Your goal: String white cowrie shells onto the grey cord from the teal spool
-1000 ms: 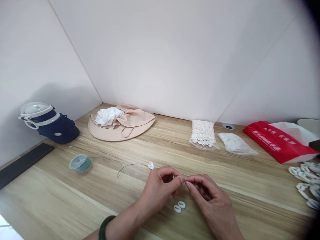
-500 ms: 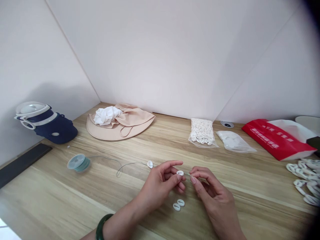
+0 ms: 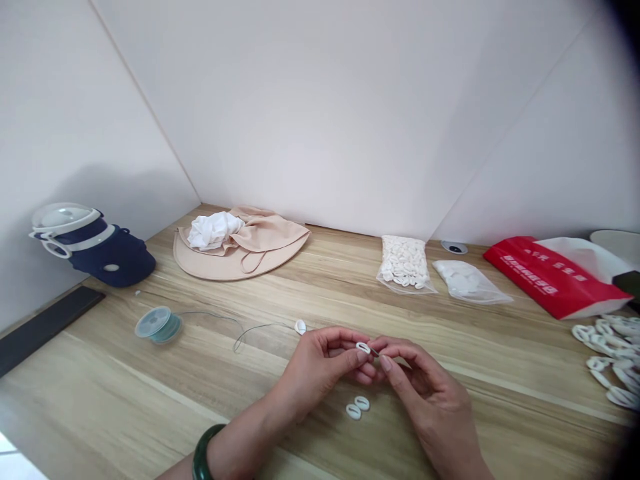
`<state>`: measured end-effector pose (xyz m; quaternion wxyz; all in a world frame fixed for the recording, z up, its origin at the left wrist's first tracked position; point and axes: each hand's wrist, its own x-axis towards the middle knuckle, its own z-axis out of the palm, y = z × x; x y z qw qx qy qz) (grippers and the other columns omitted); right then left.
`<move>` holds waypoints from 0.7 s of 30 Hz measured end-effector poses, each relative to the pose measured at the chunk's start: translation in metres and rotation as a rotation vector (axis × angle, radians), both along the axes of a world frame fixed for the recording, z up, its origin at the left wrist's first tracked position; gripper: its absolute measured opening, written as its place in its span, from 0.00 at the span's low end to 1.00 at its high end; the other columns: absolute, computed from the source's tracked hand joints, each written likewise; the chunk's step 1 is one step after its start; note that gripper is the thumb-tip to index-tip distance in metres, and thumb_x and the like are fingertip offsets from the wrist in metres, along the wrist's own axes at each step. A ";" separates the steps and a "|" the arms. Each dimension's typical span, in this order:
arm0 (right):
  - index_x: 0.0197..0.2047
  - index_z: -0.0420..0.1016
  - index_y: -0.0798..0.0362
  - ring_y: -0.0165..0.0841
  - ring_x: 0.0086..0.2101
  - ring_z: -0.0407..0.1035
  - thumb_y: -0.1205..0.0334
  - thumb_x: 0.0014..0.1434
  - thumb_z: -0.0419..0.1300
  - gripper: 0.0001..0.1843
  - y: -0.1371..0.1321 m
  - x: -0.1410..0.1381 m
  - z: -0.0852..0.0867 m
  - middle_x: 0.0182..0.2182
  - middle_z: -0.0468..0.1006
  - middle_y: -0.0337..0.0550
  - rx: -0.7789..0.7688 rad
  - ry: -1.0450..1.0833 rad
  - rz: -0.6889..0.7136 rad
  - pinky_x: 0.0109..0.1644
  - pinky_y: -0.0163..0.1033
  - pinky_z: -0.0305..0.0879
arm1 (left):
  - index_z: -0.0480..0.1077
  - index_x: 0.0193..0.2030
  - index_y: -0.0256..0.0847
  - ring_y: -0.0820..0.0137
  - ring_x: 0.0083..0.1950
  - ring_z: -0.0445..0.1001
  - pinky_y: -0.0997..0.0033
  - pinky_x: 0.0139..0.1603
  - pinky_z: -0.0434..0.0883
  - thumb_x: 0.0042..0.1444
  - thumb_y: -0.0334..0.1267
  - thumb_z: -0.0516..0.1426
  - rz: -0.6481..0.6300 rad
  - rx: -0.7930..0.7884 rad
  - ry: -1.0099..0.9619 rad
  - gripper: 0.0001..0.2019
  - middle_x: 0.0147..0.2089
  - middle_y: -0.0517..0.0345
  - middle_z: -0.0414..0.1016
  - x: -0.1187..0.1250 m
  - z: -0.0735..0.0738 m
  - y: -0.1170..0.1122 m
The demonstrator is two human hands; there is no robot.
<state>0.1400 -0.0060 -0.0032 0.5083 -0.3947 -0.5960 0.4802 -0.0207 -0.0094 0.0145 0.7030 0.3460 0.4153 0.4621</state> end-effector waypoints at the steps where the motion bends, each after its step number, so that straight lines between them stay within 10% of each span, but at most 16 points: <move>1: 0.35 0.76 0.48 0.32 0.40 0.73 0.65 0.59 0.60 0.04 0.000 0.000 0.000 0.38 0.77 0.42 -0.012 0.005 -0.007 0.40 0.31 0.73 | 0.74 0.42 0.30 0.67 0.34 0.78 0.67 0.40 0.74 0.50 0.40 0.64 -0.004 -0.014 -0.009 0.16 0.34 0.48 0.79 0.000 0.001 0.000; 21: 0.30 0.70 0.50 0.38 0.49 0.69 0.62 0.59 0.59 0.05 0.000 0.000 -0.001 0.46 0.72 0.48 -0.038 -0.041 -0.046 0.45 0.35 0.73 | 0.74 0.44 0.30 0.73 0.33 0.76 0.72 0.40 0.73 0.53 0.36 0.62 -0.050 -0.084 -0.191 0.14 0.37 0.47 0.78 -0.002 0.002 -0.002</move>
